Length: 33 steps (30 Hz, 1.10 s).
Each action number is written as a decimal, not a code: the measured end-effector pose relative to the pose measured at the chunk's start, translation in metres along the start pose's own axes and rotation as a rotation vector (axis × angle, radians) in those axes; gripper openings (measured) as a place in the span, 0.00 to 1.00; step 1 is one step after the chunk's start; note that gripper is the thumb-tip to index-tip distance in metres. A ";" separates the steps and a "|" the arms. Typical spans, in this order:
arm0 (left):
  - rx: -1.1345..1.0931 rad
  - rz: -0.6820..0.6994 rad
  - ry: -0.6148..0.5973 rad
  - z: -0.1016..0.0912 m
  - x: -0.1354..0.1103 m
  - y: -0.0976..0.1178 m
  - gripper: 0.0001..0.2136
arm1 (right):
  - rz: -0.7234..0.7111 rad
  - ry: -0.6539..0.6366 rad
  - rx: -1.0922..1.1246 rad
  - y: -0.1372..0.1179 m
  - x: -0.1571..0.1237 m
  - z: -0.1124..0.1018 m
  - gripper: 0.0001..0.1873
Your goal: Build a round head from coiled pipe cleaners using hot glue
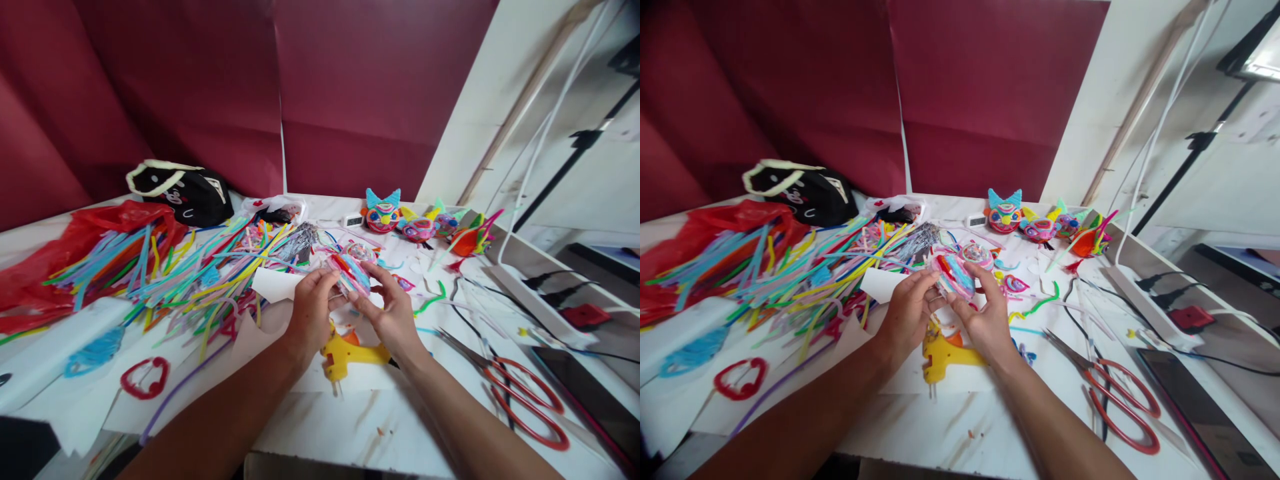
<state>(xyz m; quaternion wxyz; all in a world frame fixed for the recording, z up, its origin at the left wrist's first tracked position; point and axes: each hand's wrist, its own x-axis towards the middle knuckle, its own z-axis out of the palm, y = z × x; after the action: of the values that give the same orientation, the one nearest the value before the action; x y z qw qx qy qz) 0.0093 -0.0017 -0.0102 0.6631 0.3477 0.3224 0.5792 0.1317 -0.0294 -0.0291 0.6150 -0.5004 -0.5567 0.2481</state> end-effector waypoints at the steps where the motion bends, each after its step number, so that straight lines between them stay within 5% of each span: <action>1: -0.009 -0.001 0.004 0.000 0.000 0.000 0.08 | 0.002 -0.005 0.005 0.000 0.000 0.000 0.26; 33: 0.051 0.000 -0.059 0.006 -0.005 0.004 0.08 | -0.004 0.021 -0.020 0.001 0.001 -0.002 0.25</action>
<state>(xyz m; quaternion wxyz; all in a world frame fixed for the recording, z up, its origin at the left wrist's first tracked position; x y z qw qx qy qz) 0.0115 -0.0067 -0.0030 0.6633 0.3814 0.3174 0.5602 0.1337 -0.0291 -0.0293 0.6163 -0.5078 -0.5537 0.2362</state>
